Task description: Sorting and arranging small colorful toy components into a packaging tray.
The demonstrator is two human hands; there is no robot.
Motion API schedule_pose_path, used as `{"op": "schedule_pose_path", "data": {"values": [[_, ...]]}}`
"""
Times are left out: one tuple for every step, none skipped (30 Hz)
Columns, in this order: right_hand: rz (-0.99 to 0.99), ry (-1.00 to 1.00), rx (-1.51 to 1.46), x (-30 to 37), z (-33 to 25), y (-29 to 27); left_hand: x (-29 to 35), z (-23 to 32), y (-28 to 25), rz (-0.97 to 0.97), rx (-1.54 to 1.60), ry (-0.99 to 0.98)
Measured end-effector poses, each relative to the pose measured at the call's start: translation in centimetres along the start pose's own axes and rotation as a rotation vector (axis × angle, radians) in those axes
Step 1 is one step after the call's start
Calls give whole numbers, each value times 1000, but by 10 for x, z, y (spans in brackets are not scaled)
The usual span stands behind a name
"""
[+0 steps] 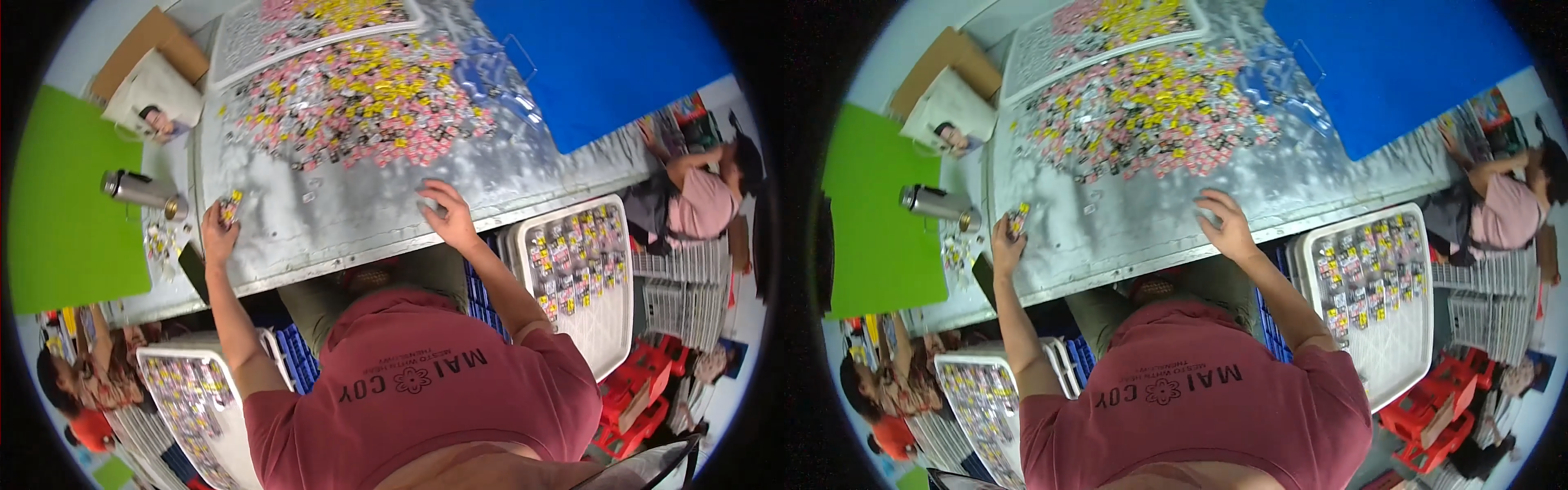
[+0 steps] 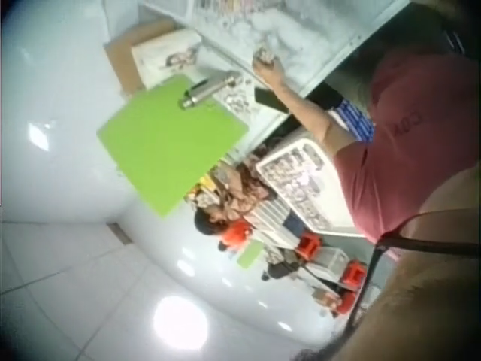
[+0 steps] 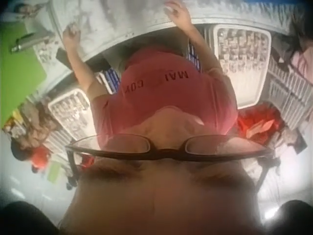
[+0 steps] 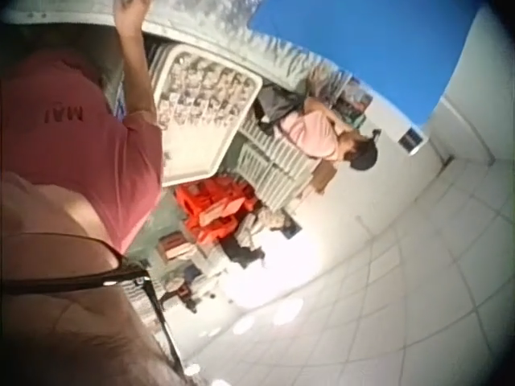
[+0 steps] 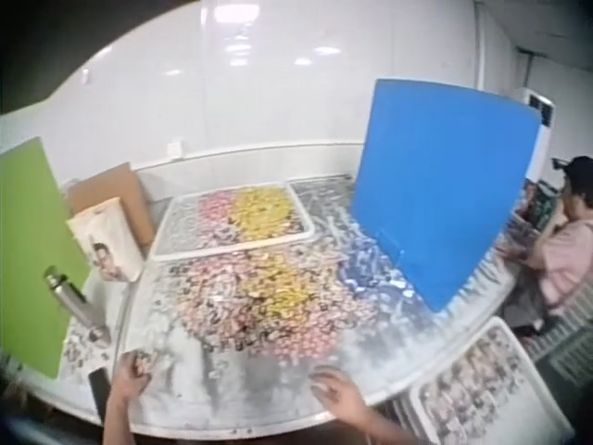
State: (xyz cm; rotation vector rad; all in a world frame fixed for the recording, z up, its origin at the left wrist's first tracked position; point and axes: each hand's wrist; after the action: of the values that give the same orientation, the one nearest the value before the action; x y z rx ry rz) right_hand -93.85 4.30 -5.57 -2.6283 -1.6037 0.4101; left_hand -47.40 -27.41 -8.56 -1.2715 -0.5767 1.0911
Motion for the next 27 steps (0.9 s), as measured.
{"op": "schedule_pose_path", "data": {"values": [[29,1,15,-6,9,-12,-6,10,-6,-44,60,-25],[104,-135,91,-18,22,-27,-8,14,-12,-32,27,3],[168,-270,160,-33,33,-43,-8,15,-16,-18,-13,21],[237,-244,250,-51,31,-62,-5,19,-17,-16,-20,11],[298,-221,332,-73,26,-84,-2,27,-19,59,-109,50],[343,-242,633,-95,27,-111,-1,37,-20,131,-203,92],[361,-230,763,-113,30,-139,0,48,-10,93,-21,45],[437,-321,870,-125,45,-168,-5,85,-5,210,-73,177],[453,-326,1064,-135,62,-201,-8,129,-11,143,-96,197],[464,-237,1179,-144,75,-215,-4,141,9,145,-23,236],[480,-137,1305,-152,86,-227,0,162,20,171,-32,298],[458,-157,1289,-160,93,-234,3,177,32,148,16,272],[390,-108,1375,-163,100,-240,5,194,35,71,157,207],[322,-58,1463,-165,105,-244,6,209,38,-3,303,144],[313,-69,1459,-167,109,-248,4,219,43,2,299,131],[305,-48,1475,-169,113,-251,2,225,49,107,145,200],[292,-28,1491,-171,114,-246,2,228,55,207,-14,265],[294,-65,1497,-172,113,-244,3,229,60,116,-54,220],[292,-69,1498,-171,112,-248,1,231,64,117,-54,217],[262,-44,1480,-171,109,-253,-2,232,68,100,-120,235],[233,-18,1463,-170,107,-257,-3,232,71,82,-185,254],[233,-18,1463,-169,104,-257,-2,233,70,81,-185,254],[272,-28,1389,-167,100,-256,-1,234,69,74,-149,291],[310,-38,1314,-164,97,-256,0,235,68,65,-112,329],[312,-36,1316,-161,90,-253,1,236,66,65,-110,332],[356,-78,1247,-157,84,-248,3,237,64,22,-100,374],[400,-118,1177,-153,78,-241,5,237,61,-22,-89,418]]}}
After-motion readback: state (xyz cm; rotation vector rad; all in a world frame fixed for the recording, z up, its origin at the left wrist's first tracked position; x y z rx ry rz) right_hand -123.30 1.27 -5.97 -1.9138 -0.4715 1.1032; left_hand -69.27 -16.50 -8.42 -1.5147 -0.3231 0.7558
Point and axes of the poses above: each hand's wrist, its own x-axis away from the middle knuckle, its own y-axis out of the palm, z = x × y, and after that the axes turned 15 degrees about -x, right-handed
